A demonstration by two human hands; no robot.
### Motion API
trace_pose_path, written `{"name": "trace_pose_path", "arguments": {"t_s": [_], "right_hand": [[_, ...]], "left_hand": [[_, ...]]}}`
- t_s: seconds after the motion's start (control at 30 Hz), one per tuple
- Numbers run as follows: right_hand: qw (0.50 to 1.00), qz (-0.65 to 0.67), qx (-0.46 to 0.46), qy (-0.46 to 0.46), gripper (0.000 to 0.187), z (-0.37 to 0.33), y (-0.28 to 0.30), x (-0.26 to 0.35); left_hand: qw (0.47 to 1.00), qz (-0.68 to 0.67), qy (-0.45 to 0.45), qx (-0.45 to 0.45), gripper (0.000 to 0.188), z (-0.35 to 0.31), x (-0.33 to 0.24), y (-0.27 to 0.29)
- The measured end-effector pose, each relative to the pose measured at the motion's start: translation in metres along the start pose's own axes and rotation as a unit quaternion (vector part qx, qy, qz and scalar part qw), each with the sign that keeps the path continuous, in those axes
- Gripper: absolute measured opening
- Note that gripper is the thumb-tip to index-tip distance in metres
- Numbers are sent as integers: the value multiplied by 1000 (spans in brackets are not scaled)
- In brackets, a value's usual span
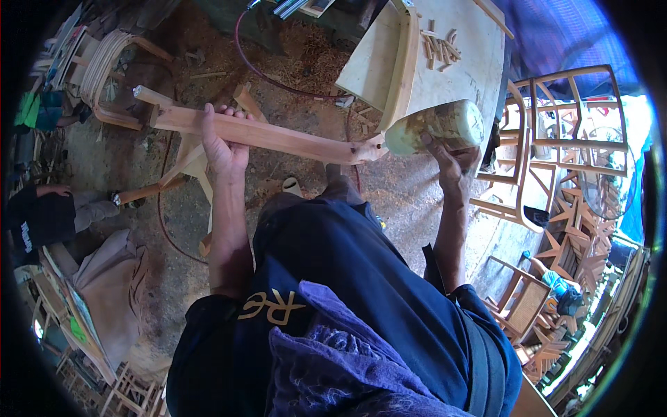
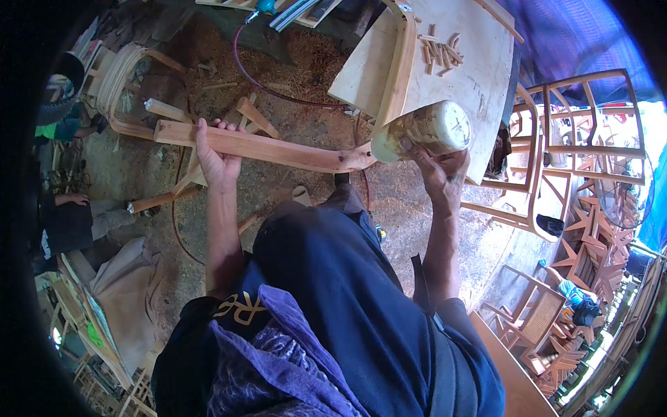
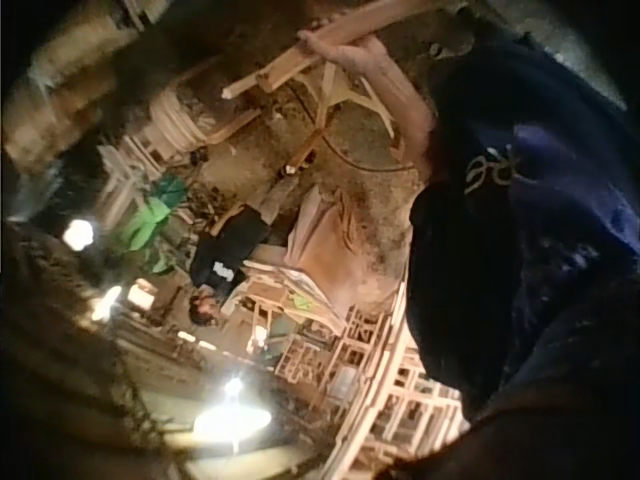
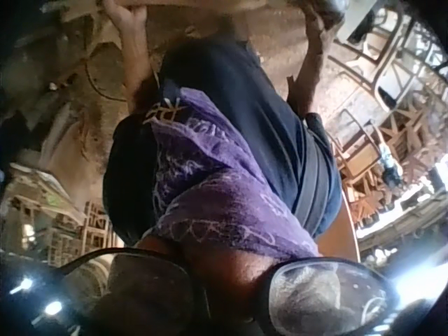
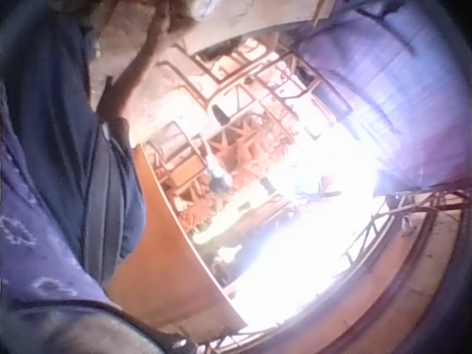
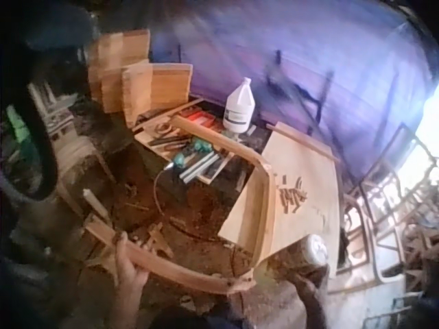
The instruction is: Applying wood glue and assembling the curved components of a chair frame.
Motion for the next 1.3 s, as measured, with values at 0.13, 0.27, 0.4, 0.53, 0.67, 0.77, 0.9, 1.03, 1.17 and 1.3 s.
{"name": "trace_pose_path", "arguments": {"t_s": [0.13, 0.27, 0.4, 0.53, 0.67, 0.77, 0.9, 1.03, 1.17, 1.3], "right_hand": [[999, 30, 1, -15, 47, 1, -2, -5], [999, 27, 11, -17, 47, 2, -3, -2], [1000, -1, 10, -12, 46, 2, -1, 0], [1000, -5, 22, -15, 44, 3, -3, 2], [999, -19, 25, -11, 41, 3, -3, 0], [1000, 13, 19, -7, 39, 2, -5, 1], [999, 4, 39, -19, 43, 2, -2, -7], [998, 49, 48, -10, 46, 1, -4, -7], [997, 63, 38, -17, 48, -1, -3, -9], [998, 38, 42, -24, 48, 1, -5, -8]], "left_hand": [[1000, 0, 1, 11, 33, 0, 0, 1], [1000, 3, -4, 7, 33, 2, 0, 3], [1000, 8, -8, 0, 34, 1, 0, 1], [1000, 9, -7, -5, 35, 3, 1, 2], [1000, 6, -6, -3, 35, 3, 0, 4], [1000, 8, -7, 0, 35, 3, 1, 3], [1000, 5, -7, -2, 34, 3, 0, 5], [1000, 8, -7, 1, 34, 2, 0, 2], [1000, 8, -13, -11, 35, -1, -1, -1], [999, 5, -13, -29, 37, -1, 0, 0]]}}
Point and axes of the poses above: each hand's wrist, its own z-axis towards the middle knuckle, its own y-axis out of the back of the hand, x = y × z, the point moved 5 cm from there along z, towards the middle knuckle, and after that the axes turned 4 degrees about y, right-handed, at the moved point
